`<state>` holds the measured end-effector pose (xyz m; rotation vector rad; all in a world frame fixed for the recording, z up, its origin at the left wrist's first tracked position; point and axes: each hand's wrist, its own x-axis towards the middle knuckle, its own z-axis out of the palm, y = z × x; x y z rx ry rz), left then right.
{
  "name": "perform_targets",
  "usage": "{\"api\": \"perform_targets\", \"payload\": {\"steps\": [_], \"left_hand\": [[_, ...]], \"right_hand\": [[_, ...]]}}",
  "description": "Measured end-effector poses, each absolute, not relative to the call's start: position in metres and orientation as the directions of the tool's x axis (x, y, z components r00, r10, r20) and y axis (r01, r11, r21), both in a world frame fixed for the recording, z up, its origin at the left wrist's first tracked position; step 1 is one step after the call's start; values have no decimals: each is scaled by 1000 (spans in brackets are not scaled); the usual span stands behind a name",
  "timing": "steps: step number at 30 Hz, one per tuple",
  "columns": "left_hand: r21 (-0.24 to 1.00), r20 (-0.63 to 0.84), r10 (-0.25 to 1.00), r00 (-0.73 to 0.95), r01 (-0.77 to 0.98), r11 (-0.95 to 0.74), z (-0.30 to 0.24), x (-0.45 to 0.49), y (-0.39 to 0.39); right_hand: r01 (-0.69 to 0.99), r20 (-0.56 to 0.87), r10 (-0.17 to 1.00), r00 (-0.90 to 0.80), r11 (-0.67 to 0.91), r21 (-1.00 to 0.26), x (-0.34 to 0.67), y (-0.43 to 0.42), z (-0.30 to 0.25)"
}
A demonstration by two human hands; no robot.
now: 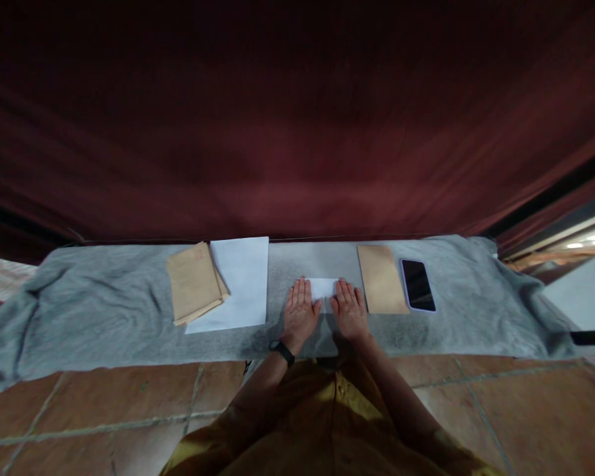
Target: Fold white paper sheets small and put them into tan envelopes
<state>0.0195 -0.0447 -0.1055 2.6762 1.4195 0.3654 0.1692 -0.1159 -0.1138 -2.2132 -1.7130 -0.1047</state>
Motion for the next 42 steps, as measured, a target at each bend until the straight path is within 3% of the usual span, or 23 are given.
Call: {"api": "perform_targets", "payload": {"steps": [6, 25, 32, 42], "left_hand": [[177, 166, 816, 554, 797, -577, -105, 20, -44], [192, 198, 871, 448, 854, -483, -98, 3, -55], [213, 163, 701, 695, 669, -712, -97, 24, -83], [165, 132, 748, 650, 730, -664, -96, 3, -89]], "right_hand": [[973, 275, 948, 162, -107, -205, 160, -113, -113], [960, 292, 925, 244, -187, -210, 168, -136, -118], [962, 274, 932, 240, -190, -197, 169, -137, -118], [958, 274, 933, 234, -174, -226, 165, -138, -114]]}}
